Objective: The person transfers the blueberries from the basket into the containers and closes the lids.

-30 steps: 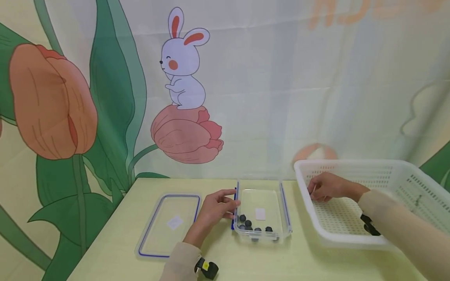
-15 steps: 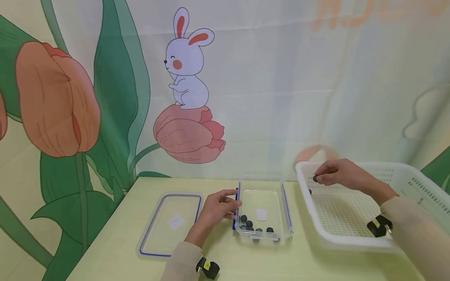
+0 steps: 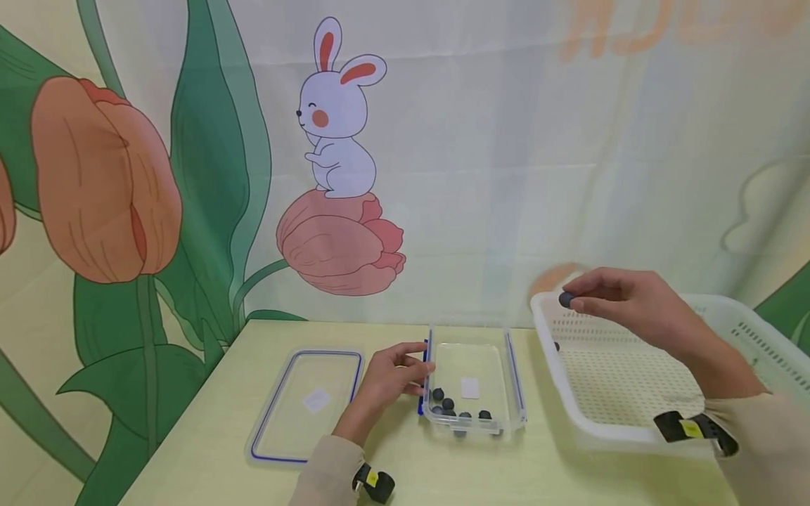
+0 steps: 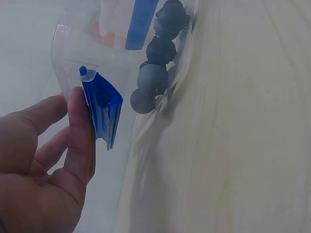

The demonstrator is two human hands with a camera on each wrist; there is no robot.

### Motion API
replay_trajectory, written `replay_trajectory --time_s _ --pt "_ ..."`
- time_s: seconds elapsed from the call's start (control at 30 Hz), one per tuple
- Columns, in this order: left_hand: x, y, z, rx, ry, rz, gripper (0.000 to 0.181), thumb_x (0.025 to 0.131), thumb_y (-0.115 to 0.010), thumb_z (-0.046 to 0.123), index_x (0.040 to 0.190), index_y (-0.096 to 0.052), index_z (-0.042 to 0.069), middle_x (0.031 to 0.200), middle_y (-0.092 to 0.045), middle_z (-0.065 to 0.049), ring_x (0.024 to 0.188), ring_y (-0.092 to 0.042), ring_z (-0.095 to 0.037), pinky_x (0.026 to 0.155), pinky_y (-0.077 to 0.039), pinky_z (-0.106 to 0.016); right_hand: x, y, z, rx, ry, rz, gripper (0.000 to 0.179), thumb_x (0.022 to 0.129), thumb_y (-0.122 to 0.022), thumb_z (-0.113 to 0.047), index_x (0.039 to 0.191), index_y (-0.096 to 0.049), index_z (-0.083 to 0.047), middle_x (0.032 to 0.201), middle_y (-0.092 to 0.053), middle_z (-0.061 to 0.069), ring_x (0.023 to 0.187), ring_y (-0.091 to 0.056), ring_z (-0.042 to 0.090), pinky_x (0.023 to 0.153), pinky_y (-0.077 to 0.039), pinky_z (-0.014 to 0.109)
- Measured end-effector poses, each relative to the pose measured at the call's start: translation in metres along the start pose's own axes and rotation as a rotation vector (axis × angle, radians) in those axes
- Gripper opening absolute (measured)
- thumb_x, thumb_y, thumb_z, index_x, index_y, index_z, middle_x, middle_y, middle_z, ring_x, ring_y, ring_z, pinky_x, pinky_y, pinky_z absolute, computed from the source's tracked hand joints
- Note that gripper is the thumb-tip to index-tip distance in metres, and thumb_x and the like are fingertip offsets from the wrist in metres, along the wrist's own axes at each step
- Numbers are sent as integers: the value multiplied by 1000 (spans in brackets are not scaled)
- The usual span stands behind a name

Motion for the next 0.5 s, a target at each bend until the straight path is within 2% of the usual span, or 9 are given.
replay_trajectory --time_s 0.2,0.37,0.5 --pt "-1 -1 2 7 -16 7 48 97 -80 9 142 -65 0 102 -67 -12 83 -71 -17 71 -66 -36 -16 -22 -13 121 54 30 27 102 -76 -20 125 -75 -8 116 -77 5 101 -74 8 85 -60 21" --pt "0 0 1 11 -14 11 48 97 -80 8 142 -66 1 102 -67 -12 84 -72 -18 71 -66 -35 -24 -50 -14 206 67 -5 25 101 -75 -16 123 -74 -5 115 -77 7 102 -76 17 87 -61 25" --pt "1 -1 0 4 -9 9 47 96 -80 8 141 -66 1 102 -66 -12 83 -72 -17 71 -66 -34 -26 -68 -15 254 77 -49 24 101 -75 -14 123 -74 -5 116 -77 8 103 -75 15 88 -62 27"
Point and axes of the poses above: each hand's wrist, its own x-axis towards the middle knuckle, its own y-axis out of the back of the hand, z = x × y, the point moved 8 cm from there along x, towards the middle knuckle
